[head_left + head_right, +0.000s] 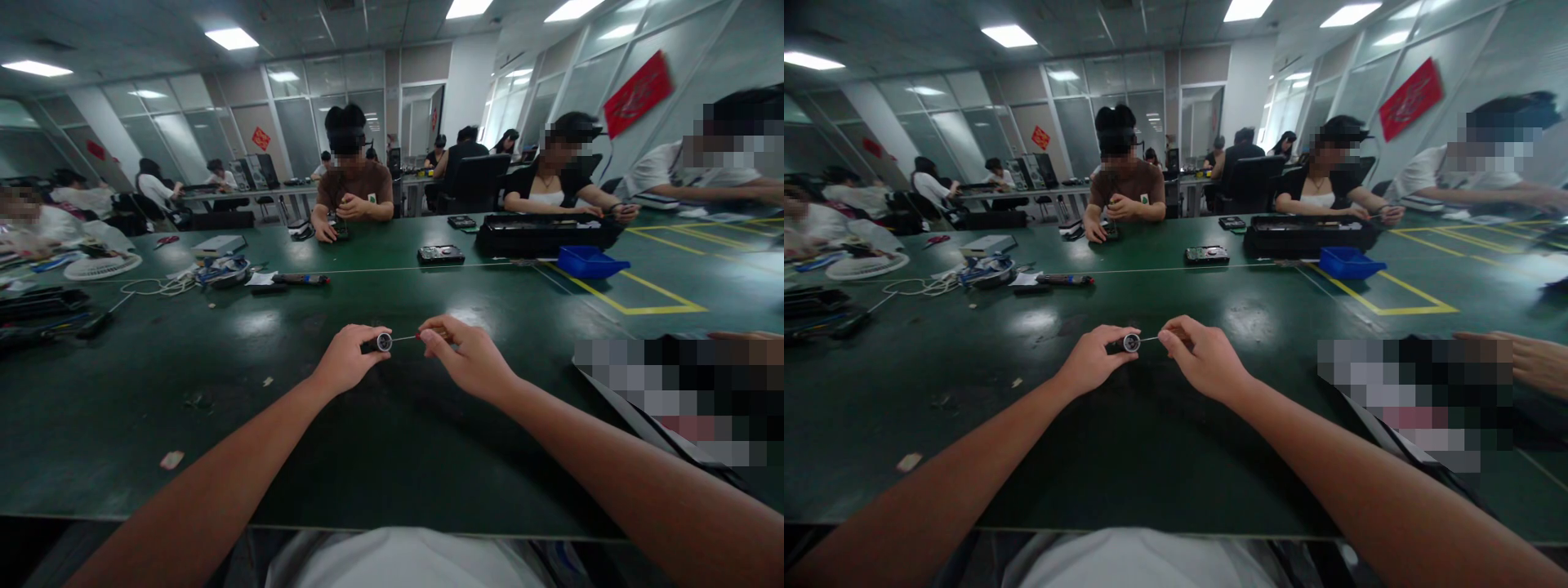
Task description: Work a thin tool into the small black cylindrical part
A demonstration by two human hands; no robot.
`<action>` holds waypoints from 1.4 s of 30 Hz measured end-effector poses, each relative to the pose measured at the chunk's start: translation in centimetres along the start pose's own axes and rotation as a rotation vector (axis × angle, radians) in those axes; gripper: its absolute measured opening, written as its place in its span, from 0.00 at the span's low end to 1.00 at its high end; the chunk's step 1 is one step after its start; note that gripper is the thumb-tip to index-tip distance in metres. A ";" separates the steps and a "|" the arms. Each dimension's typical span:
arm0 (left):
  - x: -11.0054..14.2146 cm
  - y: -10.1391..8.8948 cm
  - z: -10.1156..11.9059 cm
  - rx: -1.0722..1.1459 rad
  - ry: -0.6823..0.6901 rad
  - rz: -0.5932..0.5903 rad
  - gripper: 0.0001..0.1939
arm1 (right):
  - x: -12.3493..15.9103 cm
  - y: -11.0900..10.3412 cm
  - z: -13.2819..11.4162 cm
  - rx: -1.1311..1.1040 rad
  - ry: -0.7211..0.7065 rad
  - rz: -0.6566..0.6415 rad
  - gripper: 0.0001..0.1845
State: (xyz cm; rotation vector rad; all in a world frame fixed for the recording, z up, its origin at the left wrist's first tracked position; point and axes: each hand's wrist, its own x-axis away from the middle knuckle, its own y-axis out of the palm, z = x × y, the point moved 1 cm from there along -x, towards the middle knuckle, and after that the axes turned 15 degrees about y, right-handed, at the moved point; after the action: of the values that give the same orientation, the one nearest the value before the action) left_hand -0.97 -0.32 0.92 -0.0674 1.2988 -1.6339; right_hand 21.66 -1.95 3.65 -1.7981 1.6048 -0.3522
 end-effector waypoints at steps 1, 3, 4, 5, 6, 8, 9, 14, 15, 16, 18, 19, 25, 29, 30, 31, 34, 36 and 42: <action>0.0 0.0 0.0 0.005 0.007 0.001 0.19 | 0.0 0.0 0.0 0.025 0.000 -0.006 0.14; 0.0 0.1 -0.1 0.013 0.019 0.003 0.20 | 0.0 0.0 -0.1 0.065 -0.004 -0.003 0.18; 0.0 0.2 0.0 0.015 0.024 0.000 0.20 | 0.0 0.0 -0.1 0.071 -0.004 0.007 0.17; 0.0 0.2 0.0 0.014 0.028 -0.005 0.19 | 0.0 0.1 -0.1 0.070 0.000 0.019 0.15; 0.1 0.2 0.0 0.013 0.030 -0.010 0.19 | 0.0 0.1 -0.1 0.066 0.007 0.033 0.14; 0.1 0.2 -0.1 0.011 0.030 -0.014 0.19 | 0.1 0.2 -0.1 0.063 0.025 0.047 0.12; 0.1 0.2 -0.1 0.008 0.028 -0.013 0.19 | 0.1 0.3 0.0 0.058 0.029 0.051 0.12; 0.1 0.0 -0.5 0.004 0.006 0.026 0.20 | 0.1 0.4 0.1 0.005 -0.016 -0.003 0.10; 0.1 0.0 -0.5 0.005 0.004 0.032 0.20 | 0.0 0.4 0.1 0.009 -0.006 -0.030 0.10; 0.1 0.0 -0.5 0.006 0.004 0.036 0.20 | 0.0 0.4 0.1 0.015 0.013 -0.055 0.10; 0.1 0.0 -0.5 0.004 0.005 0.033 0.20 | 0.0 0.2 0.1 0.023 0.061 -0.077 0.14; 0.1 0.0 -0.4 0.002 0.006 0.029 0.20 | -0.1 0.1 0.1 0.023 0.079 -0.072 0.16; 0.1 -0.1 -0.1 0.004 -0.002 -0.006 0.19 | 0.0 0.2 0.1 0.005 0.080 0.007 0.13; 0.0 -0.2 0.0 0.004 -0.024 0.009 0.20 | 0.0 0.3 0.4 -0.082 0.046 0.035 0.11; 0.0 -0.2 0.0 0.004 -0.022 0.004 0.20 | -0.1 0.3 0.5 -0.097 0.050 0.023 0.10; 0.0 -0.1 0.0 0.006 -0.016 -0.006 0.20 | -0.2 0.3 0.6 -0.105 0.061 0.004 0.11; 0.0 0.0 0.1 0.012 0.007 -0.035 0.19 | -0.3 0.2 0.7 -0.092 0.087 -0.037 0.17; 0.0 0.0 0.1 0.005 0.006 -0.037 0.19 | -0.2 0.2 0.7 -0.082 0.074 -0.025 0.16; 0.0 -0.1 0.1 -0.018 -0.020 -0.016 0.20 | 0.0 0.6 0.5 -0.197 0.063 0.061 0.10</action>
State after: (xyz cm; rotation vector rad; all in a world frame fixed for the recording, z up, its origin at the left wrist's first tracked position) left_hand -1.00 -0.41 1.06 -0.1045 1.3006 -1.6313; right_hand 21.48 -1.84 2.93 -1.8952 1.7876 -0.2310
